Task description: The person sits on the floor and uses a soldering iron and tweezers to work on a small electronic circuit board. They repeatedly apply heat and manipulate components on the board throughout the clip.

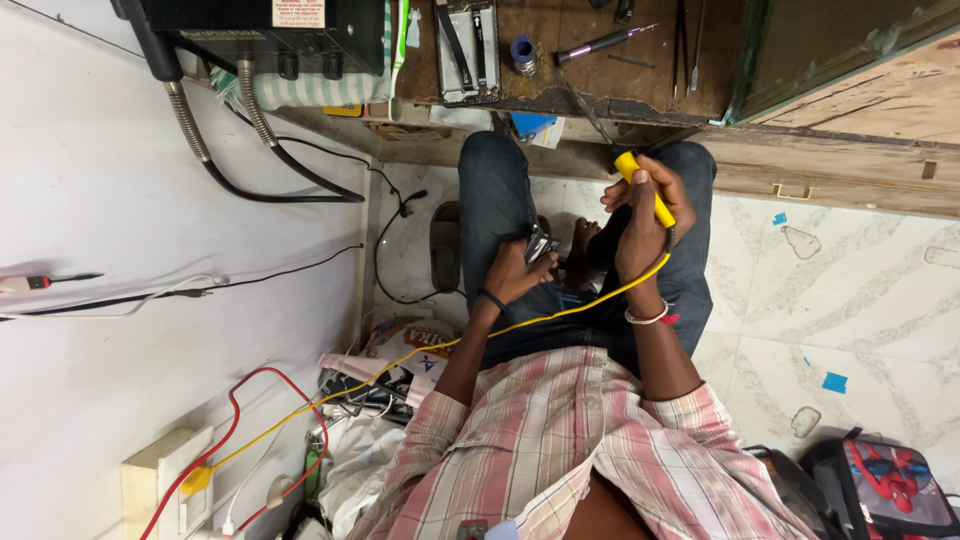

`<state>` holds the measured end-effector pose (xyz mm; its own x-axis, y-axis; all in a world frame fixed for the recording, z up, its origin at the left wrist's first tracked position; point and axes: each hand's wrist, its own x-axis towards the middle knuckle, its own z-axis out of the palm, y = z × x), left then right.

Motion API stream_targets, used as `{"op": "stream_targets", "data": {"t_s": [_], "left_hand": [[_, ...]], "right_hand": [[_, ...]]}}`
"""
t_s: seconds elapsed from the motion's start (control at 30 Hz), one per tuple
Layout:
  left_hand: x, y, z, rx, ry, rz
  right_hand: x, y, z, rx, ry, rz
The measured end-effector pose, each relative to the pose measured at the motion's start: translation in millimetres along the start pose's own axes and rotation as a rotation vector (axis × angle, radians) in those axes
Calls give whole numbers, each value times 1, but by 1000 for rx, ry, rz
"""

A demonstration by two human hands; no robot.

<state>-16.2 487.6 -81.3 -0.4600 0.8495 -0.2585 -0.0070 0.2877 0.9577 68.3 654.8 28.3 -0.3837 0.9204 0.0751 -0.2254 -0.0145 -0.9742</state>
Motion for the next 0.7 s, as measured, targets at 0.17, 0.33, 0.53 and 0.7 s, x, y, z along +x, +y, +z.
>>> {"op": "stream_targets", "data": {"t_s": [0.17, 0.33, 0.53, 0.7], "left_hand": [[1, -1, 1, -3, -6, -33], [1, -2, 2, -25, -2, -50], [1, -1, 1, -19, -6, -43], [0, -2, 1, -23, -3, -25]], "right_hand": [[0, -1, 0, -5, -5, -8], [1, -1, 1, -10, 1, -5], [2, 0, 0, 1, -2, -2], [1, 0, 1, -4, 2, 3]]}}
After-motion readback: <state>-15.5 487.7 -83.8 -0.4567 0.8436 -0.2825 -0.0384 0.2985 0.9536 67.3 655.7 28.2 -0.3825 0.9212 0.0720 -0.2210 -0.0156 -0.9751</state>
